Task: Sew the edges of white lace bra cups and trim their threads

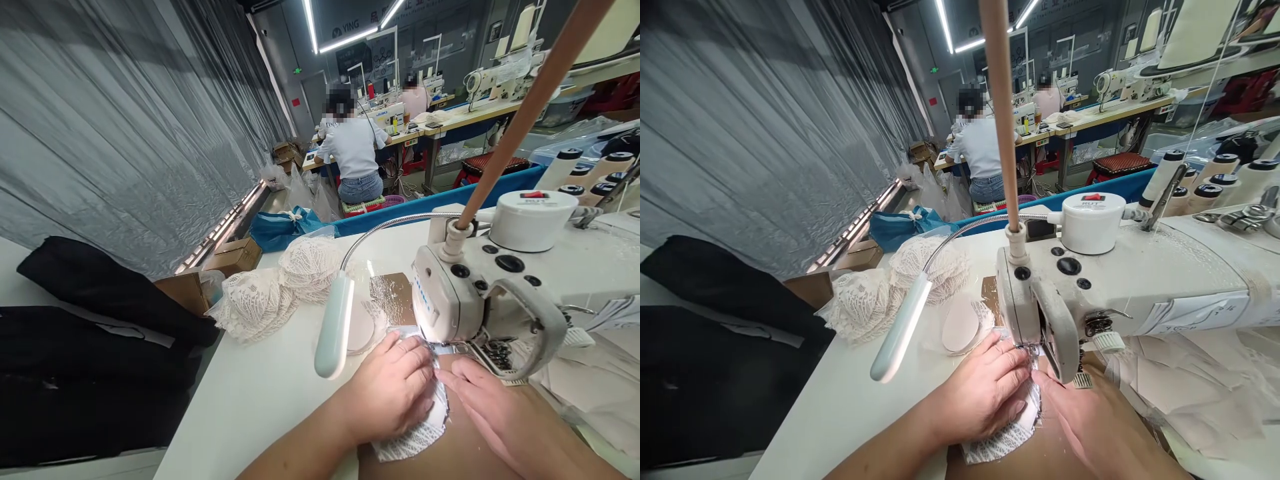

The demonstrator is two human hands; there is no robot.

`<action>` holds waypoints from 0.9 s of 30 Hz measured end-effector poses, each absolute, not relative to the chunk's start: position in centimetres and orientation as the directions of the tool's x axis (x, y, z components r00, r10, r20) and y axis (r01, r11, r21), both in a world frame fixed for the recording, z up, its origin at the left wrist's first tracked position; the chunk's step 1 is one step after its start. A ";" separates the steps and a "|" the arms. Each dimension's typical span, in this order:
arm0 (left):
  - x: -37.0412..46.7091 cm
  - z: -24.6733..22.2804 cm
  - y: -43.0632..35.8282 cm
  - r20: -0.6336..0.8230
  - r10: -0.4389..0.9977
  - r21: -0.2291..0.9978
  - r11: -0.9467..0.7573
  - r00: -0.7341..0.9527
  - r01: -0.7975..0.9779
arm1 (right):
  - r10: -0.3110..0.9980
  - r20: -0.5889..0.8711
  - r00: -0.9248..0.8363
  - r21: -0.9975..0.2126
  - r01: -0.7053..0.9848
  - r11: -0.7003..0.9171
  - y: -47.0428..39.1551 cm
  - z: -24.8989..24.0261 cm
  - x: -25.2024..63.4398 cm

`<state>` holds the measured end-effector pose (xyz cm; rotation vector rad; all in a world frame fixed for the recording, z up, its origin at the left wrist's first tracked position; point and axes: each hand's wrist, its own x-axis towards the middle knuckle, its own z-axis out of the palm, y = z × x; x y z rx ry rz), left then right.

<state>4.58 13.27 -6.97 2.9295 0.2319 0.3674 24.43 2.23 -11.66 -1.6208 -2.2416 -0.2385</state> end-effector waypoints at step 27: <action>4.6 -7.6 13.5 0.252 0.149 0.181 -0.978 0.956 0.104 | 0.861 0.485 -0.151 -0.021 0.983 0.184 2.4 -12.7 23.7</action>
